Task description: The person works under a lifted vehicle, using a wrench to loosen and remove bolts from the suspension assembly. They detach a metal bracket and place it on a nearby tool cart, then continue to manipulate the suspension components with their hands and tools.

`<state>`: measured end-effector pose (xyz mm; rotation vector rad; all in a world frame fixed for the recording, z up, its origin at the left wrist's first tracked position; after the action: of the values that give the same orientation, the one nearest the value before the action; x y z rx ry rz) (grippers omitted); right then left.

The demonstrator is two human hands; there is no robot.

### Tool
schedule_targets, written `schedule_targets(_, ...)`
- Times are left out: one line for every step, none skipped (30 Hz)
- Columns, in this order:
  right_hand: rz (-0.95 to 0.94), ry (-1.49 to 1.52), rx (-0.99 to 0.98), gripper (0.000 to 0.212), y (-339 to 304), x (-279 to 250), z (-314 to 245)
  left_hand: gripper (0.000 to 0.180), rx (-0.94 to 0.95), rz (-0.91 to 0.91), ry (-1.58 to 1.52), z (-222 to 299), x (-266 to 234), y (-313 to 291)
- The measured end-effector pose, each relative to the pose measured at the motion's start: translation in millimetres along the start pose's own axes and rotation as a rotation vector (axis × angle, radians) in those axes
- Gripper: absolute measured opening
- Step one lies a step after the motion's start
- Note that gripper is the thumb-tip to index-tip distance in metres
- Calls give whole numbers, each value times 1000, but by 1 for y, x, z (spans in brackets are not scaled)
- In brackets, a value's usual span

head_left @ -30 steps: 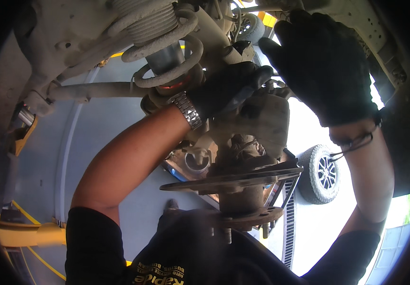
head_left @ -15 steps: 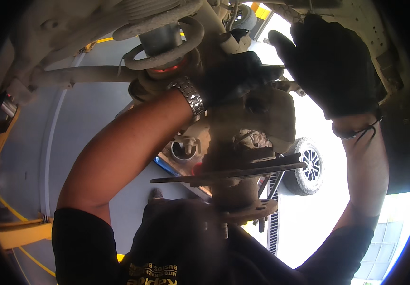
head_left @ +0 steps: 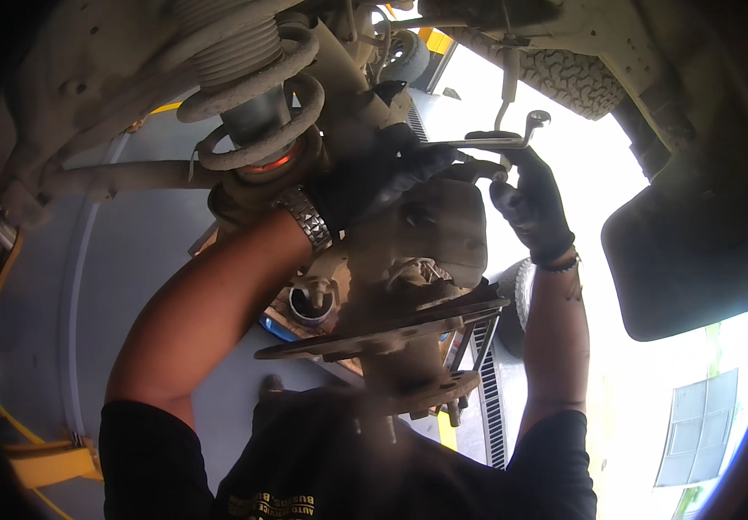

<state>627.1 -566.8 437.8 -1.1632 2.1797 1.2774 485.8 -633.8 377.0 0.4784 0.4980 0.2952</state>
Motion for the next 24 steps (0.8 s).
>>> schedule_targets(-46, 126, 21, 39, 1, 12, 0, 40, 1, 11, 49, -3, -3, -2)
schedule_targets(-41, 225, 21, 40, 3, 16, 8, 38, 107, 29, 122, 2, -6, -4)
schedule_targets(-32, 322, 28, 41, 5, 21, 23, 35, 215, 40, 190, 6, -6, -5)
schedule_targets(-10, 445, 24, 42, 2, 24, 29, 33, 328, 52, 251, 16, -5, -6)
schedule_targets(17, 568, 18, 43, -2, 27, 36, 30, 318, 33, 282, 16, -2, -5)
schedule_targets(21, 545, 11, 44, -1, 31, 30, 27, 299, 21, 318, 19, -2, -6)
schedule_targets(25, 522, 5, 45, 1, 33, 21, 25, 281, 9, 354, 20, -1, -7)
schedule_targets(29, 497, 0, 46, 3, 33, 13, 25, 262, 32, 245, 17, -3, -5)
schedule_targets(77, 66, -100, 47, 5, 29, -3, 27, 236, 54, 139, 16, -4, -6)
schedule_targets(120, -367, -195, 48, 8, 29, -21, 30, 210, 76, 34, 13, -6, -6)
schedule_targets(160, -801, -287, 49, 7, 34, -33, 28, 179, 69, 62, 11, -6, -7)
schedule_targets(177, -648, -166, 47, 8, 28, -25, 26, 156, 64, 89, 14, -7, -7)
schedule_targets(193, -495, -45, 46, 7, 22, -16, 24, 132, 58, 116, 14, -7, -7)
schedule_targets(191, -462, -36, 41, 9, 22, -20, 22, 183, 44, 24, 14, -5, -4)
schedule_targets(191, -425, -22, 40, 10, 23, -24, 20, 226, 25, -69, 13, -4, 0)
schedule_targets(189, -391, -13, 41, 13, 24, -29, 20, 262, 30, -12, 10, -4, 1)
schedule_targets(162, -412, -59, 43, 18, 27, -30, 21, 299, 44, 47, 8, -6, 2)
schedule_targets(141, -436, -99, 45, 19, 29, -31, 23, 334, 71, 254, 11, -5, 3)
schedule_targets(166, -471, -102, 46, 18, 27, -33, 26, 370, 98, 461, 14, -3, 2)
schedule_targets(144, -457, -45, 44, 19, 28, -27, 29, 409, 114, 420, 17, -4, 1)
schedule_targets(125, -445, 13, 41, 19, 26, -20, 32, 450, 129, 378, 20, -4, 0)
schedule_targets(128, -470, -23, 35, 18, 26, -18, 35, 491, 143, 334, 24, -4, -2)
schedule_targets(130, -496, -59, 32, 18, 27, -15, 35, 486, 136, 309, 23, -3, -2)
schedule_targets(134, -519, -98, 33, 17, 27, -15, 36, 482, 131, 290, 27, -5, -2)
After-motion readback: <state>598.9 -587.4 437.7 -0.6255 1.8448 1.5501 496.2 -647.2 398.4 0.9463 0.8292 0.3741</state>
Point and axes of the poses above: each hand's wrist, its own y-axis towards the middle knuckle, its own x-axis out of the palm, z = x × y, the point moved 9 cm from there along y, towards the middle knuckle, and after that the axes turned 1 degree about -y, right-handed, at the moved point
